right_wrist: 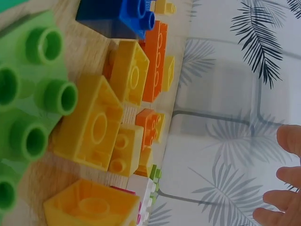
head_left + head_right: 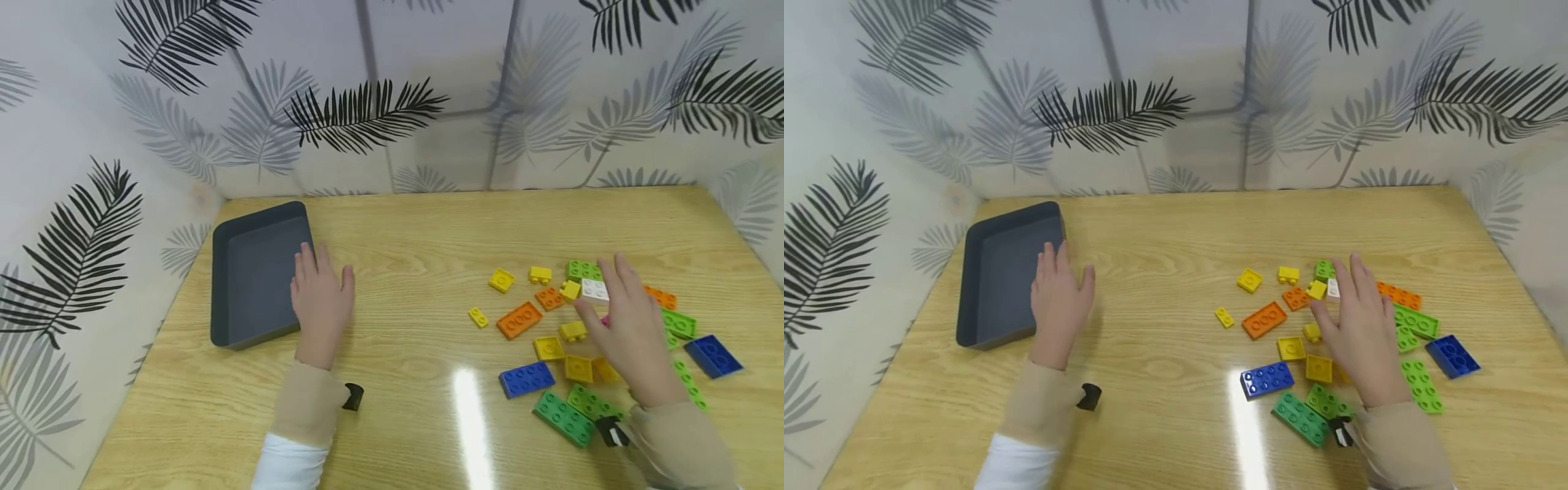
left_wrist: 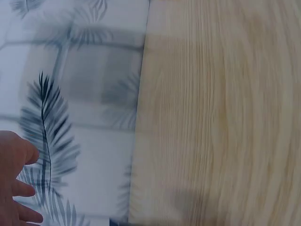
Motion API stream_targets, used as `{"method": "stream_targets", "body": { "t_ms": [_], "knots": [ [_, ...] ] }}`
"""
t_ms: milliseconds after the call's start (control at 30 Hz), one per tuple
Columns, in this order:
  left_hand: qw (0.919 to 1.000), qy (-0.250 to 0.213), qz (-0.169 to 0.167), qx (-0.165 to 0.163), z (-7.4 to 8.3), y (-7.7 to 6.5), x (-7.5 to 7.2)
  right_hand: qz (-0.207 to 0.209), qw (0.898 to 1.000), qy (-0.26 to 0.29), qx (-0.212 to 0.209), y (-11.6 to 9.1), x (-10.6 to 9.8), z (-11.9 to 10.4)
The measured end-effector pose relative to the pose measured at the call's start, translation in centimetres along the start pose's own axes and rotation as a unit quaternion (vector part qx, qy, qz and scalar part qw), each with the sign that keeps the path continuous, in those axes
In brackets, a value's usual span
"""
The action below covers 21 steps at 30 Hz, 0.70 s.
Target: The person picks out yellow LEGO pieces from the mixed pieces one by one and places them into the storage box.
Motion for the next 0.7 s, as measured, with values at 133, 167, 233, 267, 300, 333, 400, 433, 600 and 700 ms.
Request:
{"method": "stream_targets", "body": {
  "t_ms": [133,167,233,267,300,333,400,433,600,700],
  "knots": [
    [0.9971,-0.026,0.029,-0.066,-3.4,0.4,-1.2,-0.011,1.0,0.003,0.003,-0.3,-0.1,0.2],
    [0.9953,-0.031,0.038,-0.084,-4.2,0.4,-1.6,-0.016,1.0,0.005,0.005,-0.4,0.0,0.3],
    [0.9902,-0.043,0.044,-0.125,-5.9,0.3,-2.3,-0.028,1.0,0.006,0.009,-0.5,0.0,0.4],
    [0.987,-0.046,0.045,-0.147,-6.8,0.1,-2.7,-0.034,0.999,0.007,0.011,-0.6,0.1,0.5],
    [0.9834,-0.048,0.043,-0.169,-7.6,0.0,-3.0,-0.04,0.999,0.009,0.014,-0.6,0.1,0.5],
    [0.9794,-0.051,0.042,-0.191,-8.6,-0.2,-3.4,-0.048,0.999,0.011,0.017,-0.7,0.2,0.6],
    [0.971,-0.059,0.031,-0.229,-10.4,-0.7,-3.9,-0.059,0.998,0.013,0.021,-0.7,0.3,0.7],
    [0.9668,-0.066,0.025,-0.246,-11.4,-1.1,-4.1,-0.063,0.998,0.014,0.022,-0.7,0.3,0.7],
    [0.9502,-0.094,-0.028,-0.296,-14.7,-2.7,-4.3,-0.083,0.996,0.018,0.028,-0.7,0.5,0.6],
    [0.9468,-0.101,-0.045,-0.302,-15.5,-3.0,-4.0,-0.102,0.994,0.016,0.036,-0.5,0.6,0.4]
  ]
}}
Point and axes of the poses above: each hand's wrist, its own y-axis towards the middle knuckle, its own x-axis out of the palm, z = x × y, the point moved 3 cm from there along y, towards the middle knuckle, and after that the axes turned 2 degrees about -z, right-handed, at the moved point
